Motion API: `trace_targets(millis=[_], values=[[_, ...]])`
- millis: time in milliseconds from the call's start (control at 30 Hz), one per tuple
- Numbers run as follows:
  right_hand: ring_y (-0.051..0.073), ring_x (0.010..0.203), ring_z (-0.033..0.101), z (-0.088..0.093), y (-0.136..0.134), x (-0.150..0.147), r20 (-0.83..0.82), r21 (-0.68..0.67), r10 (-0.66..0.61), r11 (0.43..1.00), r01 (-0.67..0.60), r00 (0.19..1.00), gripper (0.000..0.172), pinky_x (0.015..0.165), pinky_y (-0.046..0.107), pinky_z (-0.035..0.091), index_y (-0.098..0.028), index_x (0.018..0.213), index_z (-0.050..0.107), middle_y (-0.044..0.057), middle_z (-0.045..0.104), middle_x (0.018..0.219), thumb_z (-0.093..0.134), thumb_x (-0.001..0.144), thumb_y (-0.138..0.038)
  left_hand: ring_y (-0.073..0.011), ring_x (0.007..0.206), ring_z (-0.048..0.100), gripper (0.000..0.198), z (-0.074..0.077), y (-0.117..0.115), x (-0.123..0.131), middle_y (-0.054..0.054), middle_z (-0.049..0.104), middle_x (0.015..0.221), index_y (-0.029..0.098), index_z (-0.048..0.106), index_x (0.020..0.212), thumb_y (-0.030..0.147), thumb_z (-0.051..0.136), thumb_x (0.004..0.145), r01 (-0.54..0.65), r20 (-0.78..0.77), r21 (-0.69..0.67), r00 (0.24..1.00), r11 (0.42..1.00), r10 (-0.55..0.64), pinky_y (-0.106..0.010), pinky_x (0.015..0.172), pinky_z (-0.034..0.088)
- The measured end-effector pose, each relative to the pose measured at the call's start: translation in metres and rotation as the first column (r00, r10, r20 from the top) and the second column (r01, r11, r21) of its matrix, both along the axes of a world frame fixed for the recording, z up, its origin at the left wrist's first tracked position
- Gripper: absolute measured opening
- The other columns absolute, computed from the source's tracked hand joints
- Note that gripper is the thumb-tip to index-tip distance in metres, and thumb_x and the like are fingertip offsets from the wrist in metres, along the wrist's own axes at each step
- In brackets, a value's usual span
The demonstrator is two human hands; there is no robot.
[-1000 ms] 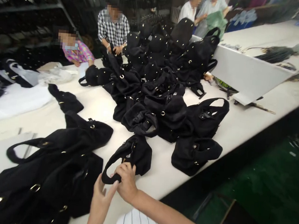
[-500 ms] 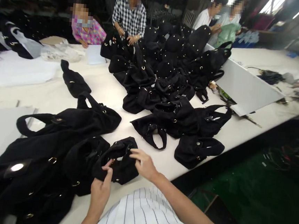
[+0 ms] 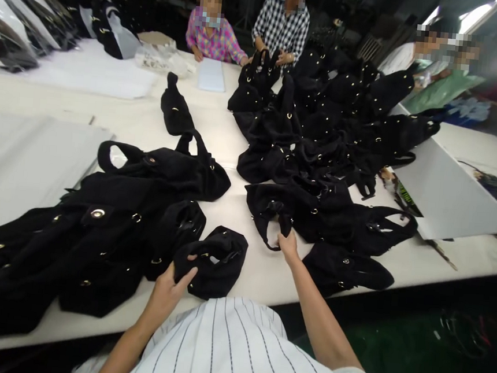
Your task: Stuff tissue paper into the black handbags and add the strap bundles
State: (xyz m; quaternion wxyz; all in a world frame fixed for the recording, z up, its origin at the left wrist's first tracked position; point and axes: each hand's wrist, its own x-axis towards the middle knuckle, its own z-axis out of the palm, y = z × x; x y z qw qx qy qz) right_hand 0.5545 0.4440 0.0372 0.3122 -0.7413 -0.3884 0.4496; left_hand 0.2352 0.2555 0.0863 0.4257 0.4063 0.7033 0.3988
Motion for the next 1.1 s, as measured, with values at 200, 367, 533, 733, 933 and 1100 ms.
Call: trace_targets(millis=[200, 367, 533, 733, 933, 1100], values=[[0.011, 0.061, 0.048, 0.075, 0.027, -0.008, -0.364, 0.176, 0.092, 0.984, -0.029, 0.927, 0.023, 0.055, 0.024, 0.041, -0.020, 0.074, 0.048, -0.004, 0.053, 0.068, 0.065, 0.064, -0.031, -0.0313, 0.118, 0.060, 0.069, 0.011, -0.003, -0.001, -0.008, 0.066, 0.123, 0.025, 0.056, 0.123, 0.059, 0.075, 0.067, -0.188, -0.026, -0.045, 0.982, 0.981, 0.187, -0.052, 0.108, 0.044], [0.010, 0.060, 0.048, 0.105, 0.038, 0.002, -0.570, 0.169, 0.166, 0.982, -0.082, 0.804, 0.028, 0.054, 0.022, 0.042, -0.019, 0.077, 0.051, -0.004, 0.053, 0.069, 0.071, 0.061, -0.032, -0.0332, 0.122, 0.057, 0.067, 0.051, 0.014, 0.021, -0.004, 0.062, 0.130, 0.031, 0.053, 0.130, 0.062, 0.067, 0.072, -0.320, -0.287, 0.174, 0.888, 0.932, 0.358, -0.055, 0.110, 0.042], [0.010, 0.063, 0.051, 0.108, 0.039, 0.005, -0.682, 0.159, 0.215, 0.976, -0.146, 0.699, 0.027, 0.053, 0.020, 0.043, -0.018, 0.081, 0.054, -0.003, 0.056, 0.071, 0.069, 0.060, -0.023, -0.0319, 0.119, 0.058, 0.062, 0.079, 0.053, 0.062, -0.005, 0.060, 0.131, 0.030, 0.055, 0.131, 0.065, 0.057, 0.080, -0.112, -0.566, 0.302, 0.777, 0.947, 0.273, -0.049, 0.112, 0.041], [0.007, 0.055, 0.049, 0.123, 0.037, 0.006, -0.775, 0.220, 0.321, 0.945, -0.244, 0.544, 0.018, 0.052, 0.019, 0.042, -0.016, 0.079, 0.055, 0.001, 0.062, 0.072, 0.068, 0.067, -0.021, -0.0333, 0.145, 0.026, 0.097, 0.038, 0.126, 0.105, -0.014, 0.030, 0.156, 0.023, 0.024, 0.152, 0.042, 0.076, 0.073, 0.388, -0.672, 0.169, 0.718, 0.906, -0.182, -0.053, 0.118, 0.028], [0.015, 0.071, 0.062, 0.115, 0.020, -0.006, -0.633, 0.331, 0.506, 0.861, -0.386, 0.586, 0.035, 0.065, 0.028, 0.052, -0.017, 0.108, 0.061, 0.005, 0.069, 0.083, 0.065, 0.082, -0.039, -0.0280, 0.130, 0.049, 0.043, -0.013, 0.173, 0.139, -0.013, 0.052, 0.139, 0.021, 0.055, 0.124, 0.017, 0.055, 0.081, 0.445, -0.627, 0.009, 0.700, 0.896, -0.342, -0.040, 0.101, 0.047], [0.030, 0.127, 0.047, 0.103, 0.046, 0.067, 0.357, 0.596, 0.063, 0.753, -0.279, 0.932, 0.049, 0.111, 0.049, 0.035, -0.014, 0.126, 0.061, 0.016, 0.056, 0.133, 0.063, 0.084, -0.038, -0.0319, 0.081, 0.067, 0.032, -0.004, 0.189, 0.094, -0.011, 0.068, 0.082, 0.018, 0.057, 0.116, 0.032, 0.045, 0.089, 0.127, -0.677, -0.112, 0.716, 0.986, -0.170, -0.038, 0.072, 0.051]])
